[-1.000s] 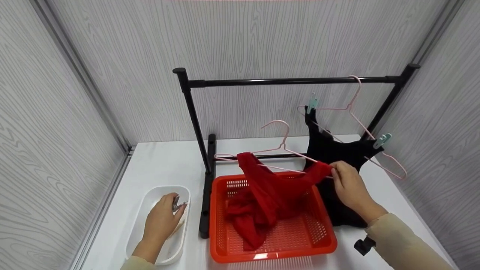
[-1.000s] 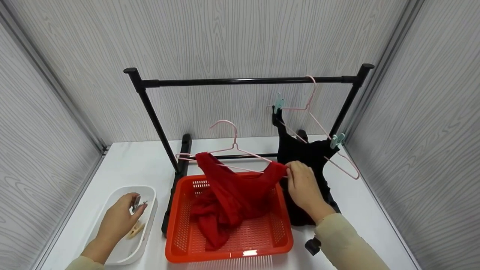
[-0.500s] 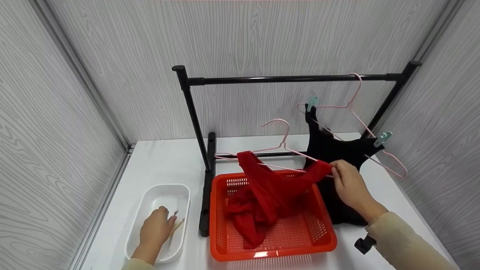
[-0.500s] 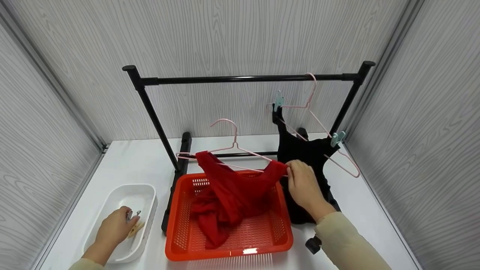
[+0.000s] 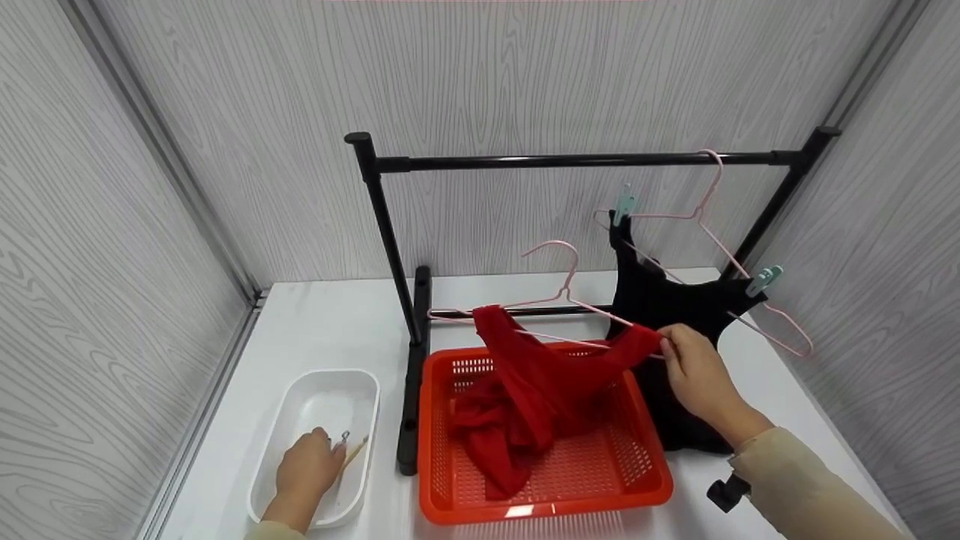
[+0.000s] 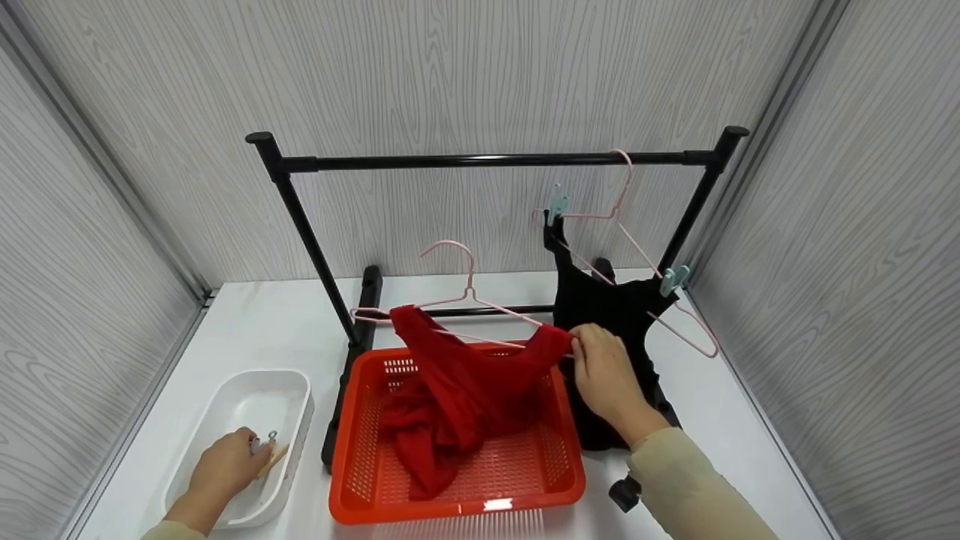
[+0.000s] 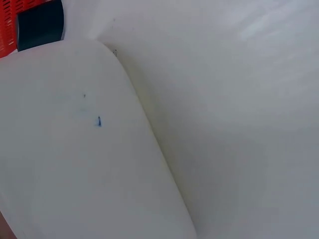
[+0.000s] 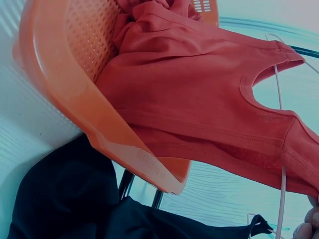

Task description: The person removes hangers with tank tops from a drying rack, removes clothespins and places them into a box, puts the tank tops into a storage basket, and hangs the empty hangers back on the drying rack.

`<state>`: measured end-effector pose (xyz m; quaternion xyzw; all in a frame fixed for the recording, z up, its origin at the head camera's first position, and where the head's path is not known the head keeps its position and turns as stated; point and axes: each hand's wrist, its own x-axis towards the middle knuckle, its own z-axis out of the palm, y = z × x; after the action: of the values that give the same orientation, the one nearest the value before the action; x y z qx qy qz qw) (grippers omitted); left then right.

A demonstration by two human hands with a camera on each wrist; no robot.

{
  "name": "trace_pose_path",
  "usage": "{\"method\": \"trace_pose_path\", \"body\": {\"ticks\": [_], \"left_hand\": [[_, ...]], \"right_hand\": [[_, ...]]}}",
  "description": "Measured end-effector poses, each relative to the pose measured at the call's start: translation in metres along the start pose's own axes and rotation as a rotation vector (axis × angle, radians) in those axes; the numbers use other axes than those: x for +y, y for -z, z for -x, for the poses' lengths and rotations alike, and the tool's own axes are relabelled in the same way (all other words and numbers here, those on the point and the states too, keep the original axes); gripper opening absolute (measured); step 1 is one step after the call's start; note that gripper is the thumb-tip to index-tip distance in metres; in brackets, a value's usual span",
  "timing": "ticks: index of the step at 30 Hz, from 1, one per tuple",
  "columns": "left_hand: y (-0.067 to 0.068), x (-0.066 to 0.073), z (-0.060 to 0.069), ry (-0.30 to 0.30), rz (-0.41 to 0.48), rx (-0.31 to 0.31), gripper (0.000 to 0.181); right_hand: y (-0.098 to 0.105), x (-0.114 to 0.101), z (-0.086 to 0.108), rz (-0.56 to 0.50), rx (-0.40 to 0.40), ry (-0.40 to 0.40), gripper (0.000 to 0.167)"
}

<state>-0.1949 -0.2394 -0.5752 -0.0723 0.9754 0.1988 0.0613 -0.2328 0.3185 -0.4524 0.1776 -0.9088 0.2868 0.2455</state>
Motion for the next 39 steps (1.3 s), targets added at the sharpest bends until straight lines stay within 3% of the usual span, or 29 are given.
{"method": "trace_pose_path", "body": {"ticks": [18,27,39], "left_hand": [[-0.0037,-0.0031,-0.0001,0.023,-0.006,-0.030,0.050],[-0.0026,-0.0017,-0.0015,0.028,0.000,0.011,0.049],[0.0026,0.0052,-0.0015,-0.021,0.007,0.110,0.043]], "right_hand": [[0.0007,-0.0013,0.0005,-0.010,-0.002,0.014,0.010],[0.0004,-0.0002,0.0010,-0.002,-0.002,0.006,0.010],[0.0005,0.0014,0.0012,0.013,0.014,0.022,0.009]]}}
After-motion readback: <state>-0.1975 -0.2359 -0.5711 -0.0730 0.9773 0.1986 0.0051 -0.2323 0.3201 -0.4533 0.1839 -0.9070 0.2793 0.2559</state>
